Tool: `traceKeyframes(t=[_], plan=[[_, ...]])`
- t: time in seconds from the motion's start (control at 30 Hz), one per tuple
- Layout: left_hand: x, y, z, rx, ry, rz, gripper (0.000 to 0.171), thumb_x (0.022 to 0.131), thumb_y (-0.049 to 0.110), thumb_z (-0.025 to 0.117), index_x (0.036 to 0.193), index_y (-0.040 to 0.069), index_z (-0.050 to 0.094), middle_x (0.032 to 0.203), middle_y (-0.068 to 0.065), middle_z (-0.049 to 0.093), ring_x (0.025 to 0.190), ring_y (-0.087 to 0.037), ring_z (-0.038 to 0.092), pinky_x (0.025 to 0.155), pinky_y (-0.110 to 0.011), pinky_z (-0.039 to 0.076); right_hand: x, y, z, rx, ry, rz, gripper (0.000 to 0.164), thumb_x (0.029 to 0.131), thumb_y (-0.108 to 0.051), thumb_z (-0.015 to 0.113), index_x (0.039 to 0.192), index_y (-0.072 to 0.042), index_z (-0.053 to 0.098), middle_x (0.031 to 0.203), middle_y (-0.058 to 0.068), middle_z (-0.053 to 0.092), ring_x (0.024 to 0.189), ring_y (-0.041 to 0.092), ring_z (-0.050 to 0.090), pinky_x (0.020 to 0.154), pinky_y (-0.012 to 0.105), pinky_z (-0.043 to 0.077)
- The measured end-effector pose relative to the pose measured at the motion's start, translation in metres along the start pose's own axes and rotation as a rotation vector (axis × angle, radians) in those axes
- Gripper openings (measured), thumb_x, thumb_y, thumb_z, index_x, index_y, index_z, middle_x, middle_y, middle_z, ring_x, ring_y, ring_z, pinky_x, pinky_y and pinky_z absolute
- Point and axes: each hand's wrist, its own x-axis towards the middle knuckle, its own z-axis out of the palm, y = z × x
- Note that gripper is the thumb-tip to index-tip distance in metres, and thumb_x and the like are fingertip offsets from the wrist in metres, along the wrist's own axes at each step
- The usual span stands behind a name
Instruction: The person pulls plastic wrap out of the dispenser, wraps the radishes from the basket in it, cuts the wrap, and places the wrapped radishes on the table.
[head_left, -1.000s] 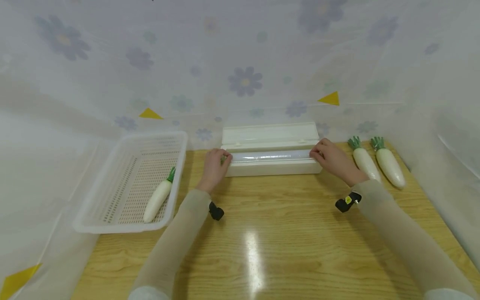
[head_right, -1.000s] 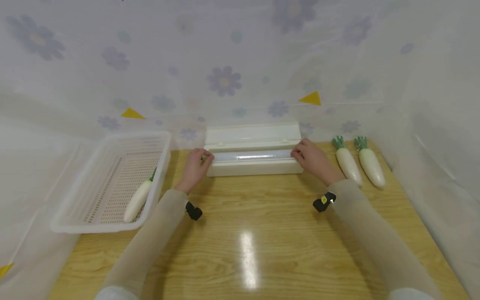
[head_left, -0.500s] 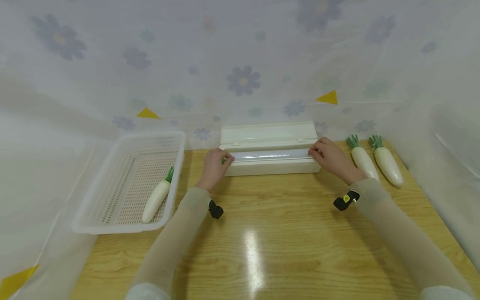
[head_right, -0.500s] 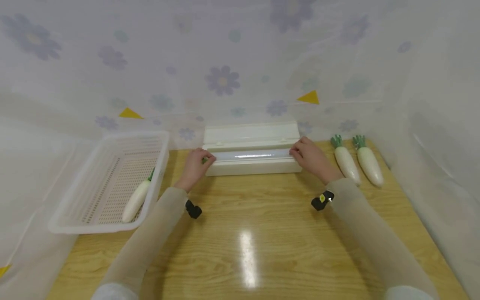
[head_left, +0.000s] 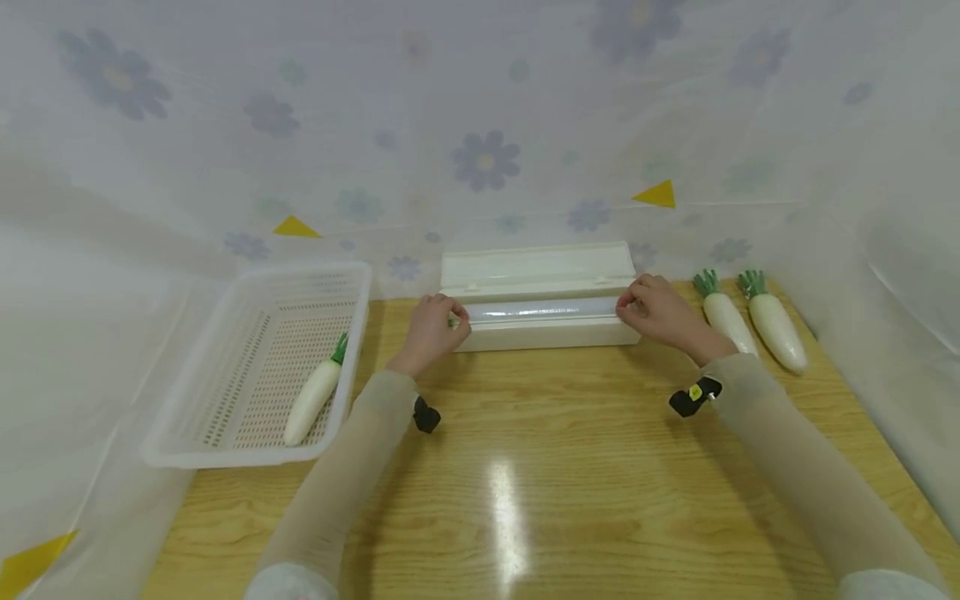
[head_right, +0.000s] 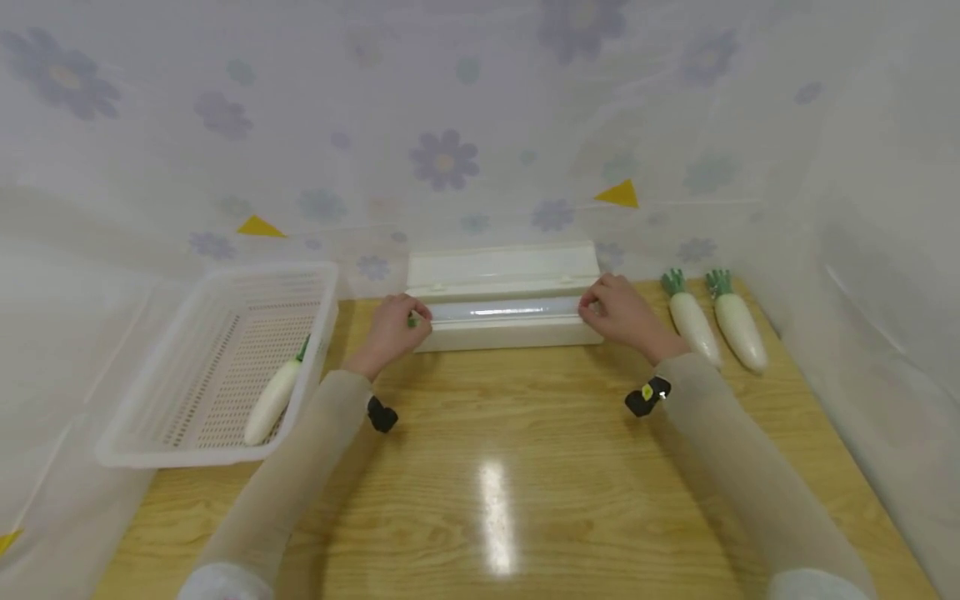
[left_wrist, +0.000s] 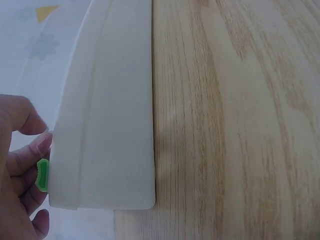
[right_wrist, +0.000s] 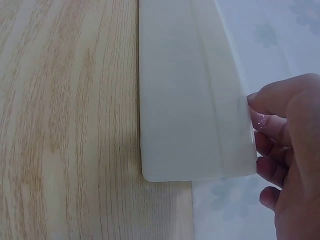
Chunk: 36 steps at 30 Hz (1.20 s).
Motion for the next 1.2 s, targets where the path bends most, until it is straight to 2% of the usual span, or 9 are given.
traceKeyframes(t=[0.13, 0.23, 0.43, 0.53, 0.7, 0.8, 0.9, 1.1, 1.2], plan=[[0.001, -0.004, -0.001, -0.019, -0.040, -0.005, 0.021, 0.103, 0.022, 0.064, 0.108, 0.005, 0.075, 0.119, -0.015, 0.070, 0.109, -0.036, 0.057, 0.101, -0.053, 0.044, 0.000, -0.003, -0.002, -0.016, -0.007, -0.010, 0.014, 0.105, -0.013, 0.063, 0.104, -0.001, 0.070, 0.104, 0.015, 0.059, 0.093, 0.031, 0.047, 0.082, 0.049, 0.041], [0.003, -0.007, -0.002, -0.063, -0.033, -0.012, 0.019, 0.105, 0.021, 0.065, 0.110, 0.004, 0.074, 0.116, -0.013, 0.072, 0.107, -0.033, 0.059, 0.099, -0.049, 0.046, 0.001, -0.005, -0.004, -0.019, -0.001, -0.027, 0.012, 0.104, -0.010, 0.063, 0.103, 0.000, 0.070, 0.103, 0.016, 0.060, 0.093, 0.033, 0.048, 0.084, 0.051, 0.040], [0.006, -0.005, -0.003, -0.153, 0.047, -0.014, 0.016, 0.104, 0.017, 0.066, 0.112, 0.005, 0.072, 0.110, -0.011, 0.074, 0.102, -0.030, 0.061, 0.095, -0.045, 0.051, 0.004, -0.003, -0.007, -0.031, 0.020, -0.071, 0.008, 0.101, -0.006, 0.066, 0.102, 0.001, 0.070, 0.100, 0.017, 0.064, 0.095, 0.037, 0.054, 0.094, 0.057, 0.039], [0.007, -0.004, -0.002, -0.194, 0.094, -0.041, 0.015, 0.104, 0.018, 0.066, 0.111, 0.007, 0.074, 0.108, -0.009, 0.074, 0.100, -0.028, 0.061, 0.092, -0.043, 0.052, 0.005, -0.002, -0.010, -0.010, 0.027, -0.024, 0.009, 0.102, -0.007, 0.066, 0.103, 0.001, 0.069, 0.102, 0.020, 0.068, 0.102, 0.042, 0.054, 0.098, 0.062, 0.037], [0.009, -0.005, -0.003, -0.309, 0.166, -0.099, 0.015, 0.103, 0.019, 0.069, 0.108, 0.007, 0.077, 0.103, -0.010, 0.074, 0.091, -0.026, 0.062, 0.078, -0.039, 0.051, 0.006, -0.005, -0.017, 0.060, 0.061, 0.099, 0.011, 0.103, -0.011, 0.067, 0.102, -0.001, 0.072, 0.101, 0.019, 0.068, 0.108, 0.042, 0.052, 0.093, 0.062, 0.040], [0.010, -0.007, -0.005, -0.382, 0.191, -0.107, 0.016, 0.102, 0.017, 0.069, 0.108, 0.005, 0.078, 0.101, -0.013, 0.075, 0.085, -0.028, 0.064, 0.070, -0.035, 0.050, 0.006, -0.006, -0.021, 0.083, 0.085, 0.125, 0.012, 0.103, -0.011, 0.066, 0.102, -0.001, 0.072, 0.102, 0.020, 0.066, 0.109, 0.041, 0.051, 0.092, 0.062, 0.041], [0.013, -0.007, -0.010, -0.401, 0.219, -0.094, 0.018, 0.102, 0.017, 0.070, 0.109, 0.003, 0.079, 0.099, -0.013, 0.076, 0.082, -0.030, 0.066, 0.066, -0.032, 0.048, 0.007, -0.006, -0.023, 0.101, 0.113, 0.145, 0.014, 0.104, -0.013, 0.065, 0.103, 0.000, 0.071, 0.106, 0.023, 0.065, 0.109, 0.042, 0.051, 0.090, 0.061, 0.041], [0.021, -0.001, -0.021, -0.397, 0.299, -0.080, 0.020, 0.101, 0.020, 0.071, 0.109, 0.003, 0.080, 0.099, -0.011, 0.077, 0.085, -0.029, 0.067, 0.067, -0.032, 0.047, 0.013, -0.008, -0.031, 0.071, 0.230, 0.086, 0.010, 0.103, -0.009, 0.066, 0.101, 0.000, 0.070, 0.101, 0.021, 0.070, 0.096, 0.037, 0.052, 0.077, 0.047, 0.038], [0.023, 0.001, -0.027, -0.397, 0.325, -0.087, 0.020, 0.101, 0.022, 0.071, 0.109, 0.006, 0.080, 0.100, -0.010, 0.078, 0.086, -0.025, 0.065, 0.068, -0.031, 0.047, 0.016, -0.010, -0.038, 0.051, 0.272, 0.069, 0.010, 0.102, -0.008, 0.067, 0.101, 0.001, 0.071, 0.099, 0.021, 0.069, 0.092, 0.037, 0.051, 0.074, 0.044, 0.036]])
